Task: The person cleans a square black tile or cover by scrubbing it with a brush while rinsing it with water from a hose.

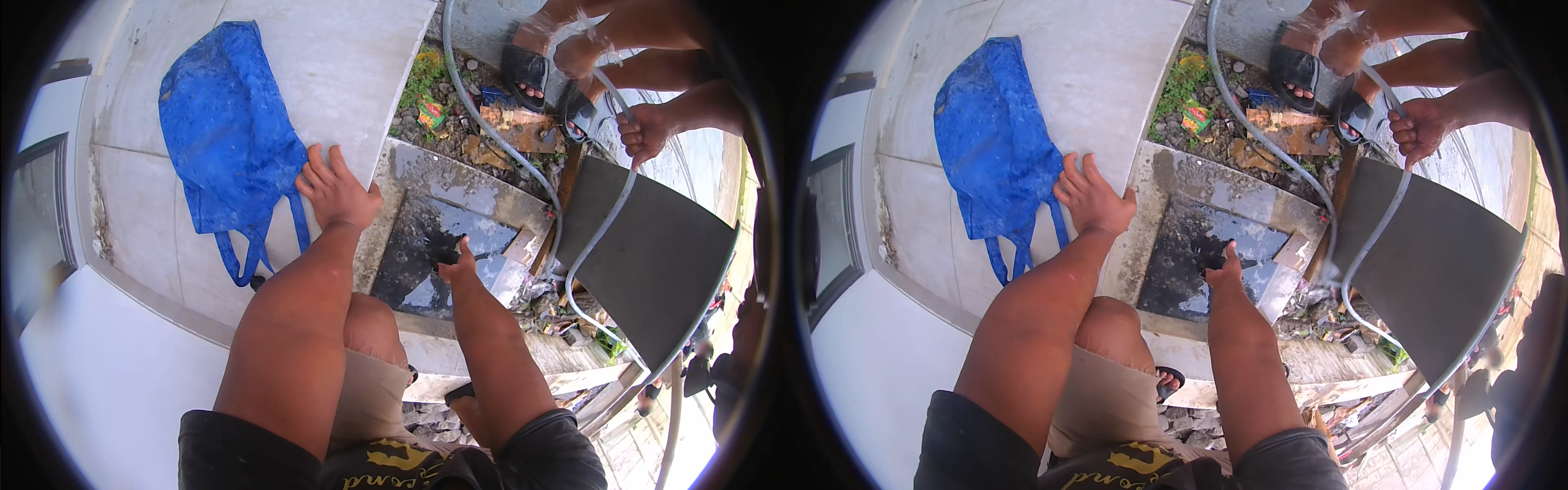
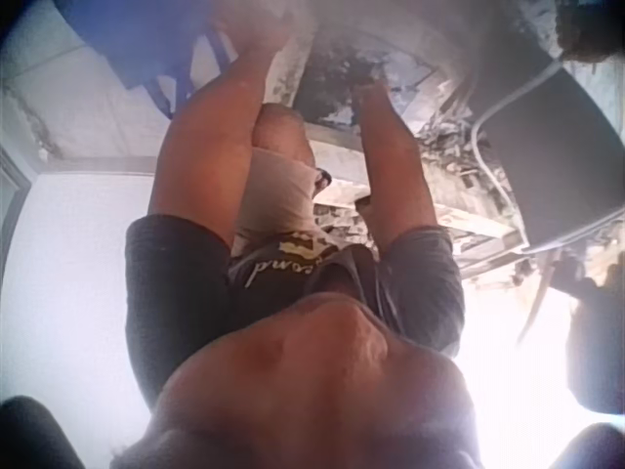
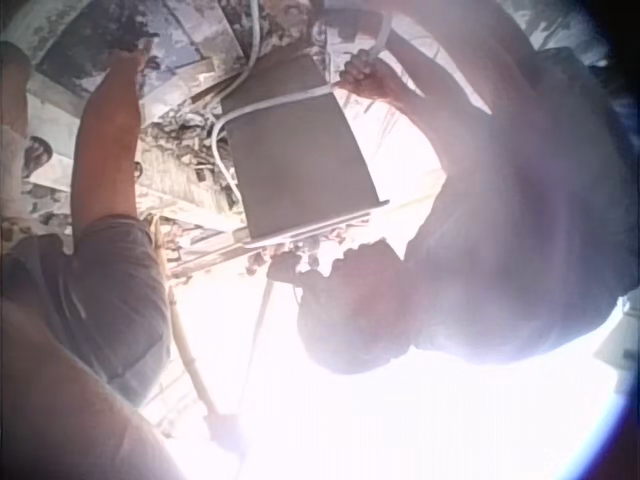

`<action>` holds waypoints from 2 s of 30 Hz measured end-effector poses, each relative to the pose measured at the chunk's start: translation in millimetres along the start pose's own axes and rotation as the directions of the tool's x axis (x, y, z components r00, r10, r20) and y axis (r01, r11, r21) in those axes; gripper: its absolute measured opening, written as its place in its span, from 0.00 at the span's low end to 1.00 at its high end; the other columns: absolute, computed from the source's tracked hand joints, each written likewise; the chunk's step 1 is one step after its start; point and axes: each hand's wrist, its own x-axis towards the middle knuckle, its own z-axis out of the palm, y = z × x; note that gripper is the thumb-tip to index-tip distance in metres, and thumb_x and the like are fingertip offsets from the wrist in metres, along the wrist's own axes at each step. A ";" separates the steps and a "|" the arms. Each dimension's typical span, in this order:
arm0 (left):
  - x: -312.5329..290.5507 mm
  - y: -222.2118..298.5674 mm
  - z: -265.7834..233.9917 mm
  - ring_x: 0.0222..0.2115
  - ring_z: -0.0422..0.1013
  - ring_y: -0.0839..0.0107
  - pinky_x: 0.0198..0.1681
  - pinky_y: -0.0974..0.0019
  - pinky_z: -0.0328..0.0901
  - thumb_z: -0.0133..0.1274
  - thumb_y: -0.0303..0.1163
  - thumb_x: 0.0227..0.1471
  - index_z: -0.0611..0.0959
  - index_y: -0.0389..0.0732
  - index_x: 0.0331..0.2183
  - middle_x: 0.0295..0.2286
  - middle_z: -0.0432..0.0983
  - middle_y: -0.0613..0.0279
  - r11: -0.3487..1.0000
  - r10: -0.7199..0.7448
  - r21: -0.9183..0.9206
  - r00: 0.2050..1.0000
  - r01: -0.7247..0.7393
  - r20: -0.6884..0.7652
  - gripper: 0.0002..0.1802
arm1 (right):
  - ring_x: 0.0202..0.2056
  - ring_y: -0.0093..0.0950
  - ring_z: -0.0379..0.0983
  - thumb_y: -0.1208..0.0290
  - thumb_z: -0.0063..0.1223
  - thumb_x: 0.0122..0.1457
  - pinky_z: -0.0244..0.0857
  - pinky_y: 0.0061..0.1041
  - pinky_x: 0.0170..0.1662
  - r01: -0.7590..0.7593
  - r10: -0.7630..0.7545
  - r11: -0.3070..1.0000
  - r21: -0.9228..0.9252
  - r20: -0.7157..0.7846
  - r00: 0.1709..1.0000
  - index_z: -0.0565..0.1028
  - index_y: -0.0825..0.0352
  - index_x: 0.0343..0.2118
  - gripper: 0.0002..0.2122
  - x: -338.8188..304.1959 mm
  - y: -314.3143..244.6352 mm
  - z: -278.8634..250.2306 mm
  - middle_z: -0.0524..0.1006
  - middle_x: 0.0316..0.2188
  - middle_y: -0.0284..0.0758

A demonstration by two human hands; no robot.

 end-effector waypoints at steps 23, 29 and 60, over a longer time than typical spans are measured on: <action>-2.3 15.3 4.7 0.59 0.51 0.49 0.62 0.45 0.42 0.69 0.48 0.36 0.60 0.40 0.57 0.59 0.50 0.50 0.995 0.038 0.092 0.997 -0.032 -0.060 0.52 | 0.36 0.36 0.76 0.58 0.61 0.58 0.68 0.36 0.39 0.678 -0.687 0.449 -0.582 0.260 0.679 0.77 0.66 0.37 0.15 30.5 12.7 -74.9 0.78 0.35 0.37; -5.8 14.2 12.8 0.58 0.50 0.49 0.63 0.45 0.41 0.68 0.47 0.38 0.59 0.40 0.57 0.59 0.49 0.48 0.990 0.087 0.121 0.988 -0.071 -0.129 0.51 | 0.57 0.37 0.65 0.52 0.58 0.56 0.56 0.38 0.60 0.365 -0.229 -0.905 -0.220 0.973 0.017 0.74 0.70 0.51 0.27 3.5 18.0 -130.4 0.72 0.53 0.39; -10.7 8.0 17.6 0.60 0.53 0.52 0.63 0.47 0.45 0.71 0.47 0.34 0.64 0.42 0.56 0.58 0.55 0.54 0.990 0.123 0.099 0.959 -0.101 -0.255 0.51 | 0.59 0.37 0.60 0.47 0.61 0.52 0.49 0.38 0.66 0.206 -0.147 -0.967 -0.150 0.989 0.033 0.71 0.69 0.53 0.33 15.7 39.7 -118.4 0.69 0.54 0.41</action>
